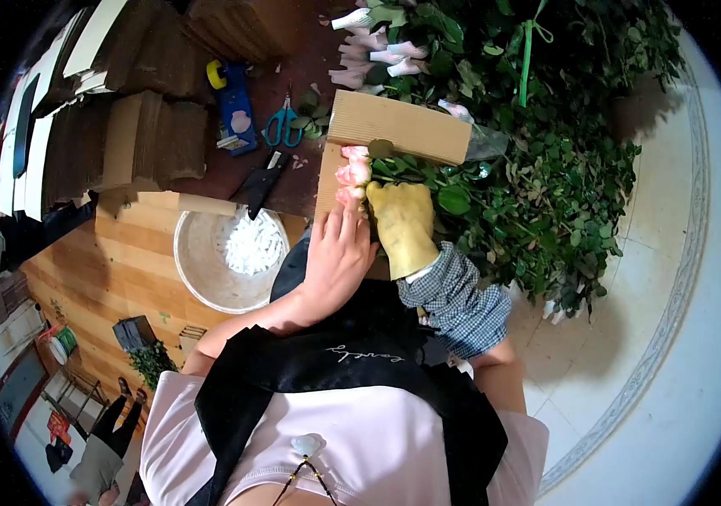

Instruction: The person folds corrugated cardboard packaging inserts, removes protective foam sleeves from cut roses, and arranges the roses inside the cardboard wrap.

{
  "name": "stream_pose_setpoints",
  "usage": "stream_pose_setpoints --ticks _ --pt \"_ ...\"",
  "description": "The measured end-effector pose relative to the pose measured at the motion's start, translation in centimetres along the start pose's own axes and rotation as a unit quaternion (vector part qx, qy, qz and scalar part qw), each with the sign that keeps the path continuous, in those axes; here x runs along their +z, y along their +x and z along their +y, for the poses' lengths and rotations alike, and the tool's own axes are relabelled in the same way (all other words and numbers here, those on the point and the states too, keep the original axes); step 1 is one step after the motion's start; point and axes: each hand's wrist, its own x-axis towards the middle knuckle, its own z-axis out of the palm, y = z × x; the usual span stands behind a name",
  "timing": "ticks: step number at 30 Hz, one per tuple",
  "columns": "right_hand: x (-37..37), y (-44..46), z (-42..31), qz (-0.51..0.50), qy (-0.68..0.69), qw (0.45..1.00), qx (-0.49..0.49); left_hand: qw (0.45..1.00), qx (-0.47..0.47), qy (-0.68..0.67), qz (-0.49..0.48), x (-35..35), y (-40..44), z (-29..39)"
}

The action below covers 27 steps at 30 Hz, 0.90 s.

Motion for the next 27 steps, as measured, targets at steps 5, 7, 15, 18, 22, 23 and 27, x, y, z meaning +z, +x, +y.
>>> stream_pose_setpoints --ticks 5,7,15,18,22,23,27 --pt "0.3 -1.5 0.1 0.103 0.051 0.993 -0.019 0.995 -0.013 -0.082 -0.059 1.2 -0.4 -1.4" --pt "-0.7 -2.2 -0.1 0.08 0.107 0.991 -0.022 0.976 0.027 -0.215 -0.024 -1.2 0.0 -4.1" --pt "-1.9 -1.9 0.1 0.052 0.176 0.982 -0.048 0.928 -0.242 0.18 0.219 -10.7 0.4 -26.2" --pt "-2.1 -1.9 0.2 0.013 0.154 0.987 -0.033 0.921 -0.251 0.238 0.178 -6.9 -0.8 -29.0" --pt "-0.6 -2.0 0.8 0.087 0.153 0.982 -0.066 0.899 -0.333 0.274 0.07 -8.8 0.2 -26.6" --pt "-0.6 -2.0 0.8 0.099 0.169 0.979 -0.065 0.898 -0.326 0.288 0.07 -8.7 0.3 -26.7" --pt "-1.2 -1.8 0.9 0.041 0.165 0.984 -0.046 0.908 -0.195 0.283 0.24 -12.3 0.7 -24.0"
